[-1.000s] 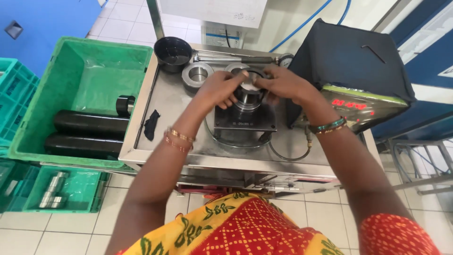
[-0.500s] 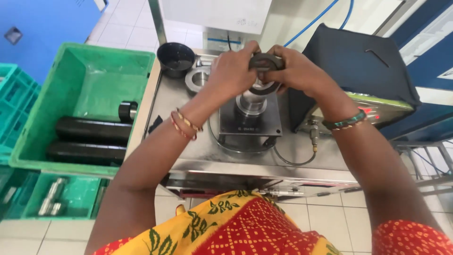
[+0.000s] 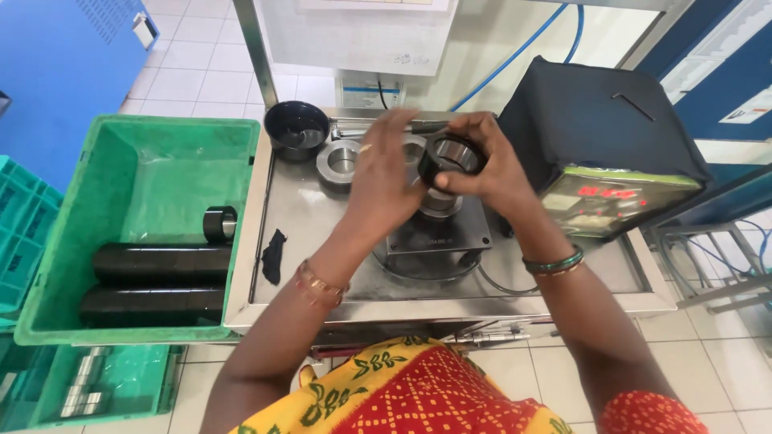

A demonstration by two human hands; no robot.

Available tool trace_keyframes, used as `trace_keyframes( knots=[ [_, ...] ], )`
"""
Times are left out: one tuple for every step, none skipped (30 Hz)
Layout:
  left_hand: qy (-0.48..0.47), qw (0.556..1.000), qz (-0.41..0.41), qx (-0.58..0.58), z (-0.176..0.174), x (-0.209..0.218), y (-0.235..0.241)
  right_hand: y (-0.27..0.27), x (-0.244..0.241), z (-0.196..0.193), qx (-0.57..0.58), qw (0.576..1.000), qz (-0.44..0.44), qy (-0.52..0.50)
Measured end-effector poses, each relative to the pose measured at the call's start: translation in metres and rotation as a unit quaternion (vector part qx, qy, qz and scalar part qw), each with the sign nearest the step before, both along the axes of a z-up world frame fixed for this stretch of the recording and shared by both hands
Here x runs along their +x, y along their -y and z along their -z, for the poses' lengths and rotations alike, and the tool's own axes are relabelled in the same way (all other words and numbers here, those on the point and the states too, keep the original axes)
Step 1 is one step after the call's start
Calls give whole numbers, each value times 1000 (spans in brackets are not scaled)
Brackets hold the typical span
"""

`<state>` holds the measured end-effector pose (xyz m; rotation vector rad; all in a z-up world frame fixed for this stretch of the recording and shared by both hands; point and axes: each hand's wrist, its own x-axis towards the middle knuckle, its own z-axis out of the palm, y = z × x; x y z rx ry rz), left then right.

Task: Operating a CNC lathe, cleaning machined components using water and compressed air, and inspecting parts on a measurement station.

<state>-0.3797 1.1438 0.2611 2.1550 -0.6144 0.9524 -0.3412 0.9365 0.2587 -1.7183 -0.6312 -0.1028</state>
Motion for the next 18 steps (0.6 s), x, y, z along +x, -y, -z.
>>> trace_keyframes(
  knots=[
    [-1, 1000, 2, -1, 17, -4, -6, -1, -2, 5, -1, 1000, 2, -1],
    [-109, 992, -1, -69, 34, -8, -13, -3, -4, 10, 0, 1000, 5, 9],
    [-217, 967, -3, -134, 50, -11, -21, -4, -6, 15, 0, 1000, 8, 20],
    [-218, 967, -2, -133, 74, -8, -21, -5, -8, 15, 2, 1000, 9, 18],
    [-305, 931, 26, -199, 98, -5, -21, -6, -10, 16, -4, 1000, 8, 25],
    [-388, 882, 53, -263, 123, -4, -20, -6, -13, 17, -10, 999, 7, 29],
    [-391, 881, 53, -262, 119, -8, -16, -8, -13, 18, -9, 1000, 8, 27],
    [-467, 811, 95, -339, 114, -11, -12, -8, -13, 18, -30, 999, 19, 41],
    [-534, 727, 135, -409, 110, -14, -7, -9, -12, 18, -51, 997, 30, 55],
    [-536, 726, 136, -409, 111, -16, -2, -9, -12, 19, -52, 997, 32, 53],
    [-531, 720, 124, -429, 112, -19, 2, -8, -12, 21, -49, 997, 31, 44],
    [-523, 716, 114, -449, 112, -19, 7, -8, -11, 21, -46, 998, 30, 37],
    [-523, 716, 115, -448, 113, -18, 8, -9, -10, 22, -46, 998, 32, 38],
    [-514, 729, 95, -443, 114, -18, 10, -9, -9, 24, -38, 999, 25, 28],
    [-504, 741, 75, -437, 115, -18, 11, -9, -9, 26, -30, 999, 19, 17],
    [-505, 741, 76, -436, 109, -19, 12, -9, -9, 25, -29, 999, 20, 17],
    [-508, 739, 67, -438, 104, -20, 13, -9, -9, 25, -37, 999, 25, 24],
    [-511, 737, 57, -439, 98, -22, 14, -10, -10, 24, -44, 998, 30, 31]
  ],
)
